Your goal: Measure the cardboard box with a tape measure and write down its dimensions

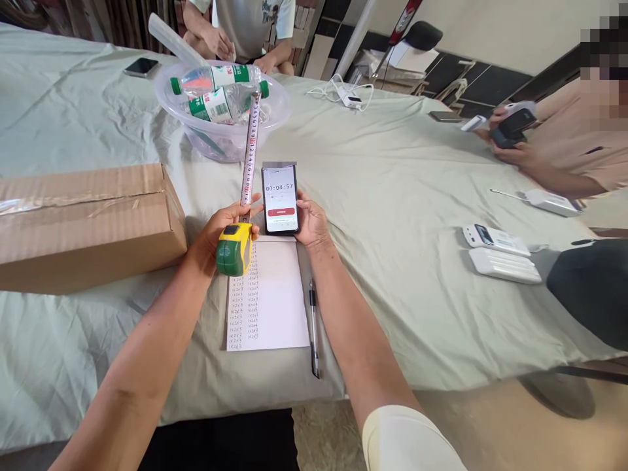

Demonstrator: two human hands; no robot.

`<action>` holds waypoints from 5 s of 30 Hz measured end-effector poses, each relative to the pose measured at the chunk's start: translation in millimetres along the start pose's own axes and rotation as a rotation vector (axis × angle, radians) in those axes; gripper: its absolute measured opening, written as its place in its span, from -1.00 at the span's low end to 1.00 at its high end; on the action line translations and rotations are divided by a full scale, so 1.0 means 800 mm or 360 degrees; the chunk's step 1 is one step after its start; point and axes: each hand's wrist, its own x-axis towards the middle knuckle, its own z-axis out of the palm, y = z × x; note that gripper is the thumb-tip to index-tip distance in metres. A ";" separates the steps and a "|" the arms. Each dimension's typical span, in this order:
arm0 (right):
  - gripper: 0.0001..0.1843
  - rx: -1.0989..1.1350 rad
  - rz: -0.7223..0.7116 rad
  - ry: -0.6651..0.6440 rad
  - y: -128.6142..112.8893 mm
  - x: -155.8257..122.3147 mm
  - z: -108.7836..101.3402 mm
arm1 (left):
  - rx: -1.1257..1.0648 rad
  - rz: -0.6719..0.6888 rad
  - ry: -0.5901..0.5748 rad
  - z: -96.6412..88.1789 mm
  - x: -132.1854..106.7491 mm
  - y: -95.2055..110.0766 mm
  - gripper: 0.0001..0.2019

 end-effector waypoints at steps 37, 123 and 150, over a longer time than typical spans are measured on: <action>-0.56 -0.0083 -0.0059 -0.0101 -0.003 0.004 -0.007 | 0.0096 0.0038 -0.0037 0.002 0.000 0.002 -0.52; -0.51 -0.0235 -0.0127 -0.0060 0.001 0.006 -0.006 | 0.0344 0.0176 0.0101 0.043 -0.022 0.007 -0.67; -0.49 -0.0078 -0.0088 0.0003 0.001 0.007 -0.001 | 0.0502 -0.0088 0.0478 -0.074 -0.289 -0.082 -0.78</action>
